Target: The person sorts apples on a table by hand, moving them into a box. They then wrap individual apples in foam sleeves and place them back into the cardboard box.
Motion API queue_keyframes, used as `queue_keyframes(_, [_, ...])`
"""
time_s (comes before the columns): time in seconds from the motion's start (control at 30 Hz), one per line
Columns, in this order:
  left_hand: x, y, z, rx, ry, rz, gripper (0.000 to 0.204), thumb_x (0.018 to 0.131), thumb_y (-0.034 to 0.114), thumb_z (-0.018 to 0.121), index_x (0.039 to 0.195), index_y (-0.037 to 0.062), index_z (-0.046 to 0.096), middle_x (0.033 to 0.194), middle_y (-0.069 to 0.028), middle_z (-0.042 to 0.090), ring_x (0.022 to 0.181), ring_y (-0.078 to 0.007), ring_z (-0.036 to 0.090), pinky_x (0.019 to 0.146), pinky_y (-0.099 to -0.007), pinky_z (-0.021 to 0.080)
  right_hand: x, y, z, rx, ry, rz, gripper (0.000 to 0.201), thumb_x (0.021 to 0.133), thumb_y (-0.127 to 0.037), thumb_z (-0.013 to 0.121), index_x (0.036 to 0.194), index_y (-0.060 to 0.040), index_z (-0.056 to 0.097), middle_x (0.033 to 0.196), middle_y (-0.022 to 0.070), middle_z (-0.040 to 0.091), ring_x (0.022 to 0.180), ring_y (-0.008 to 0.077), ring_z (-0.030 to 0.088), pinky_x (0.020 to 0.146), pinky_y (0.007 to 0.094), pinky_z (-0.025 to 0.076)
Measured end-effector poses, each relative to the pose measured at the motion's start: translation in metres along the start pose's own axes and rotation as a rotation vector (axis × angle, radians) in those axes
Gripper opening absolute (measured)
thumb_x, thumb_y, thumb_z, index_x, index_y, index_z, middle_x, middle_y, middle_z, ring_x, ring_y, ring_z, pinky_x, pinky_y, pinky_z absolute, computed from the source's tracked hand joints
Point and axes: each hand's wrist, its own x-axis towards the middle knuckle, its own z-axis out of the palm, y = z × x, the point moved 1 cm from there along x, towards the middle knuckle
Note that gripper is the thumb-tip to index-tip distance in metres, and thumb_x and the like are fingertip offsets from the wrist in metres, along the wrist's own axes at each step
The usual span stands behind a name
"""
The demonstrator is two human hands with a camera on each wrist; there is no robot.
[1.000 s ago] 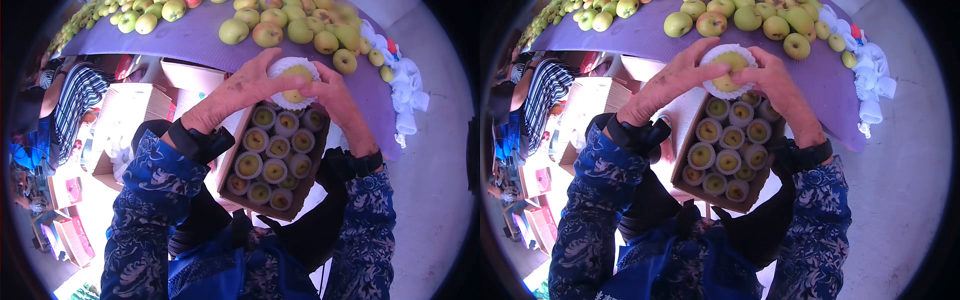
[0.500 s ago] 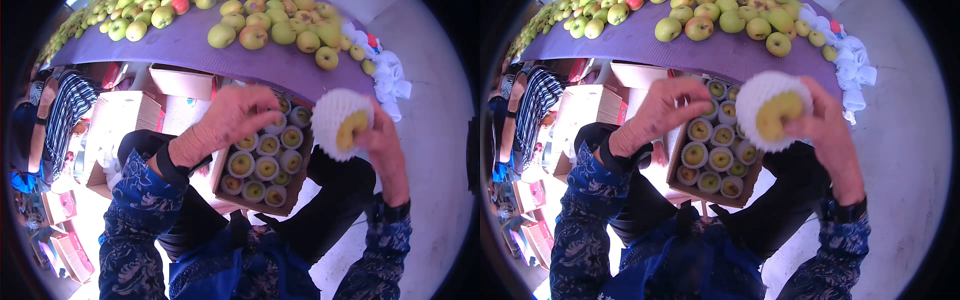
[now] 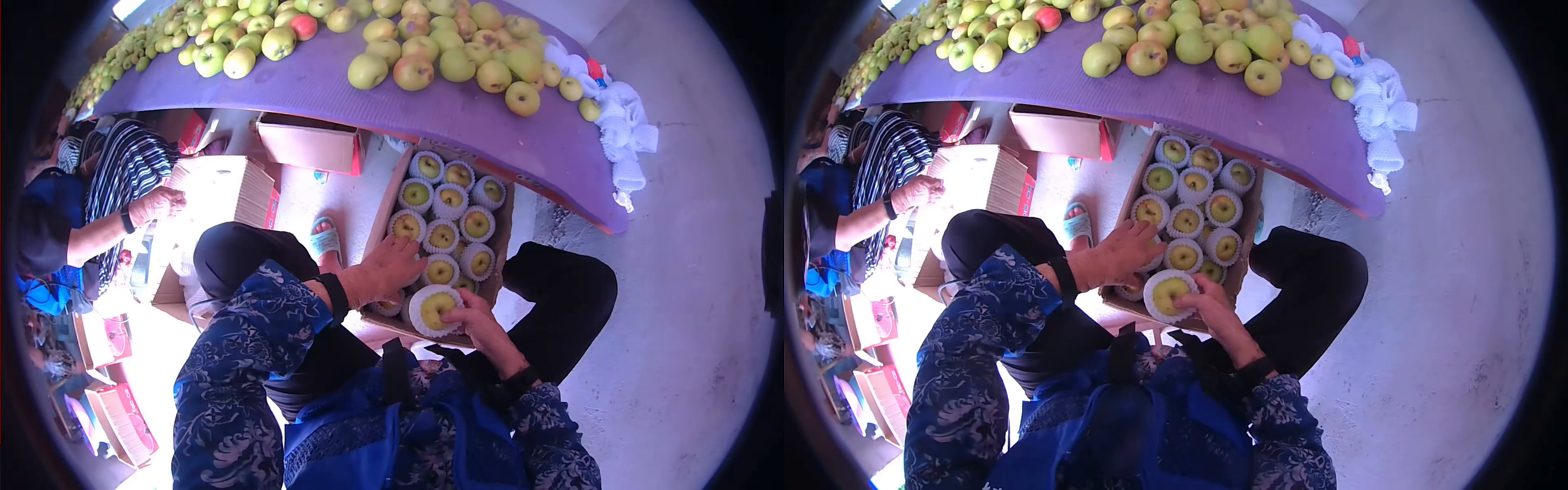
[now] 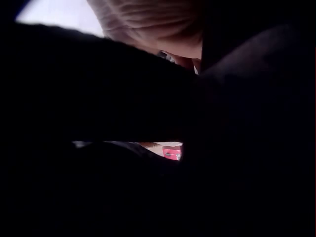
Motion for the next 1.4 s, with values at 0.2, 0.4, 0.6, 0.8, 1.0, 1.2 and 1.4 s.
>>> queue_keyframes(0.2, [0.000, 0.001, 0.033, 0.126, 0.096, 0.050, 0.086, 0.053, 0.029, 0.083, 0.128, 0.0085, 0.047, 0.128, -0.0212, 0.046, 0.126, -0.0379, 0.040, 0.106, -0.0503, 0.029, 0.026, 0.015, 0.004, -0.127, 0.009, 0.121, 0.046, 0.073, -0.005, 0.063, 0.118, -0.0008, 0.053, 0.109, 0.0111, 0.060, 0.097, 0.0228, 0.062, 0.076, 0.0334, 0.053])
queue_keyframes(0.4, [0.004, -0.002, 0.047, 0.331, 0.156, 0.115, 0.061, 0.069, 0.024, 0.071, 0.124, 0.0108, 0.050, 0.125, -0.0213, 0.048, 0.125, -0.0367, 0.040, 0.106, -0.0514, 0.027, 0.038, 0.026, 0.012, -0.087, 0.013, 0.222, 0.040, 0.078, -0.007, 0.061, 0.117, -0.0025, 0.053, 0.109, 0.0106, 0.060, 0.097, 0.0228, 0.061, 0.073, 0.0337, 0.053])
queue_keyframes(0.6, [0.008, -0.011, 0.059, 0.273, 0.243, 0.101, 0.044, 0.077, 0.021, 0.061, 0.119, 0.0117, 0.053, 0.118, -0.0186, 0.051, 0.113, -0.0329, 0.048, 0.100, -0.0480, 0.032, 0.056, 0.046, 0.012, -0.057, -0.054, 0.197, 0.042, 0.075, -0.013, 0.068, 0.113, -0.0029, 0.052, 0.109, 0.0109, 0.057, 0.099, 0.0231, 0.059, 0.077, 0.0353, 0.053])
queue_keyframes(0.8, [0.010, -0.015, 0.054, 0.252, 0.209, 0.094, 0.043, 0.078, 0.018, 0.060, 0.120, 0.0138, 0.053, 0.117, -0.0158, 0.051, 0.111, -0.0314, 0.050, 0.097, -0.0438, 0.036, 0.070, 0.062, 0.016, 0.032, -0.033, 0.195, 0.043, 0.075, -0.011, 0.067, 0.114, -0.0035, 0.052, 0.110, 0.0096, 0.057, 0.100, 0.0225, 0.058, 0.077, 0.0366, 0.053])
queue_keyframes(1.0, [0.010, -0.020, 0.045, 0.179, 0.118, 0.099, 0.047, 0.075, 0.013, 0.062, 0.121, 0.0150, 0.052, 0.118, -0.0138, 0.051, 0.111, -0.0306, 0.050, 0.095, -0.0429, 0.038, 0.073, 0.065, 0.018, 0.029, 0.008, 0.222, 0.042, 0.074, -0.009, 0.069, 0.112, -0.0022, 0.053, 0.104, 0.0098, 0.059, 0.092, 0.0222, 0.061, 0.076, 0.0371, 0.053])
queue_keyframes(1.2, [0.013, -0.025, 0.051, 0.154, 0.127, 0.123, 0.048, 0.073, 0.012, 0.064, 0.119, 0.0147, 0.053, 0.114, -0.0124, 0.051, 0.112, -0.0302, 0.050, 0.092, -0.0438, 0.040, 0.088, 0.077, 0.033, -0.001, 0.020, 0.184, 0.037, 0.075, -0.005, 0.070, 0.109, -0.0018, 0.055, 0.100, 0.0106, 0.063, 0.087, 0.0218, 0.064, 0.076, 0.0368, 0.053])
queue_keyframes(1.4, [0.015, -0.021, 0.047, 0.203, 0.100, 0.090, 0.045, 0.073, 0.011, 0.063, 0.117, 0.0142, 0.055, 0.110, -0.0103, 0.051, 0.109, -0.0289, 0.050, 0.092, -0.0436, 0.040, 0.090, 0.077, 0.040, -0.096, 0.045, 0.177, 0.038, 0.075, -0.006, 0.071, 0.109, 0.0022, 0.057, 0.098, 0.0124, 0.065, 0.086, 0.0220, 0.065, 0.077, 0.0346, 0.052])
